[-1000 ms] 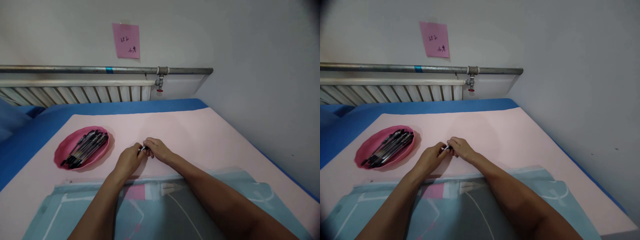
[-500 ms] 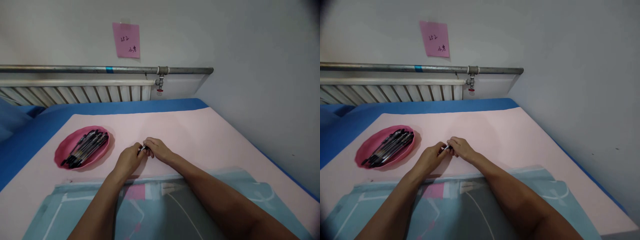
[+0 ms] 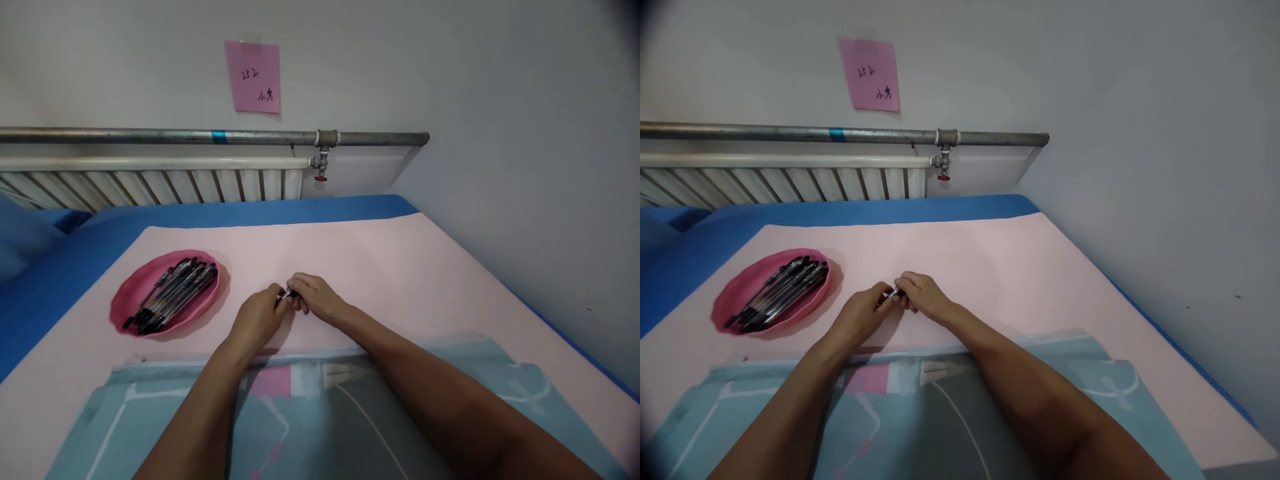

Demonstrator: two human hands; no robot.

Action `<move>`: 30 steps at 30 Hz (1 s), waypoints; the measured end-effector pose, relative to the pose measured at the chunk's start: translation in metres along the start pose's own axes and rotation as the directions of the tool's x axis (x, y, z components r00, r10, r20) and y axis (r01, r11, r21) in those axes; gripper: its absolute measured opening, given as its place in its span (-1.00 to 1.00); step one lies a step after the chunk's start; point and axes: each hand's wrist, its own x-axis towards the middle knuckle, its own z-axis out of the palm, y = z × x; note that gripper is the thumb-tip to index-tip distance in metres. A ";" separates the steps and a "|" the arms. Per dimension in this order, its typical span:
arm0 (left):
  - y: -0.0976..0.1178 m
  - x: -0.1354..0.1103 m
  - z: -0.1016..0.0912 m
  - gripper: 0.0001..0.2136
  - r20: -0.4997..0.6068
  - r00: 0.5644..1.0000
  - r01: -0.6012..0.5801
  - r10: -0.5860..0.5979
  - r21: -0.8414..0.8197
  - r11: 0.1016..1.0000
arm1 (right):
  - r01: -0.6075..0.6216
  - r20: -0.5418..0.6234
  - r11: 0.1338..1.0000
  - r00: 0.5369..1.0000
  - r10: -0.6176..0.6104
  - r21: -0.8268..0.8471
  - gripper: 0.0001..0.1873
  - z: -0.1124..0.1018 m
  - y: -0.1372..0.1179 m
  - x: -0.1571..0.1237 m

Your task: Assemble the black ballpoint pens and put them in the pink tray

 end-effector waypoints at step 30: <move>0.004 0.000 -0.002 -0.77 0.067 0.997 0.027 -0.034 0.099 0.995 | -0.010 0.001 0.999 1.000 0.010 -0.038 -0.76 0.001 -0.004 -0.002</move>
